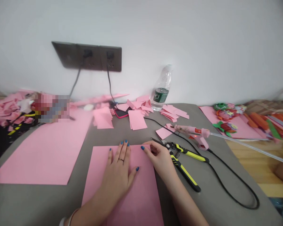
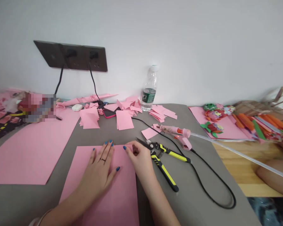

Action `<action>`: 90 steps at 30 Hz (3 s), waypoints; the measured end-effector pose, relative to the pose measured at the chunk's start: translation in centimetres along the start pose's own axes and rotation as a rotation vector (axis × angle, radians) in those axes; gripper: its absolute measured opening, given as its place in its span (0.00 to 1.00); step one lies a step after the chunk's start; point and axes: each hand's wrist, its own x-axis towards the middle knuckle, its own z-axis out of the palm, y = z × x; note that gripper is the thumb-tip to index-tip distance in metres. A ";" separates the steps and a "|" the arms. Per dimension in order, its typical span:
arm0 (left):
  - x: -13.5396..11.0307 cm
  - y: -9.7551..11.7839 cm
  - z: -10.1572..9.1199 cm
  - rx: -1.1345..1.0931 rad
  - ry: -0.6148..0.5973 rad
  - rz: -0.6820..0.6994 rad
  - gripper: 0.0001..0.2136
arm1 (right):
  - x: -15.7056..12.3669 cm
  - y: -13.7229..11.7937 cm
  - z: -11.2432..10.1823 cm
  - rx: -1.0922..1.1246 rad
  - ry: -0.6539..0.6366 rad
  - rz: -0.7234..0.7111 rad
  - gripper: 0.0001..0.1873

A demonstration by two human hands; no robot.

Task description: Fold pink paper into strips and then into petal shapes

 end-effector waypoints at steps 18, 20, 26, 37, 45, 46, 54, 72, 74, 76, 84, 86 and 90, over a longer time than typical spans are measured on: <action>-1.8 1.1 -0.1 0.028 0.098 0.017 0.39 | -0.8 -0.3 -0.2 0.022 -0.004 -0.030 0.11; -1.8 1.1 0.0 0.052 0.109 0.026 0.40 | -0.8 -0.2 -0.3 0.022 -0.005 -0.029 0.11; -1.8 1.2 0.0 0.103 0.135 0.040 0.39 | -0.6 0.4 -0.3 0.022 -0.010 -0.034 0.14; -2.0 1.0 0.3 0.096 0.157 0.049 0.38 | -1.6 0.1 -1.2 0.021 -0.086 -0.018 0.12; -2.0 0.9 0.4 0.096 0.134 0.061 0.38 | -1.8 0.6 -1.6 0.034 -0.098 0.003 0.17; -2.0 0.9 0.4 0.092 0.133 0.058 0.38 | -1.8 0.5 -1.6 0.035 -0.109 0.006 0.17; -2.0 0.9 0.4 0.094 0.130 0.062 0.38 | -2.9 0.3 -2.0 0.002 -0.173 0.024 0.12; -2.1 0.8 -2.2 0.035 0.100 0.062 0.40 | -3.8 0.4 -2.4 -0.025 -0.163 0.050 0.15; -2.2 1.0 -2.5 0.056 0.118 0.059 0.39 | -3.4 0.3 -2.4 -0.052 -0.109 0.030 0.15; -2.2 1.2 -2.3 0.061 0.114 0.061 0.39 | -2.9 0.2 -2.3 -0.079 -0.072 0.010 0.15; -2.2 1.6 -0.1 0.058 0.060 0.050 0.36 | -3.2 -0.1 -1.6 -0.208 -0.054 -0.036 0.11; -2.2 1.7 -0.1 0.069 0.059 0.051 0.35 | -3.4 -0.1 -1.5 -0.245 -0.028 -0.055 0.12; -2.1 1.9 -0.1 0.099 0.067 0.044 0.33 | -3.6 -0.1 -1.4 -0.272 -0.003 -0.082 0.15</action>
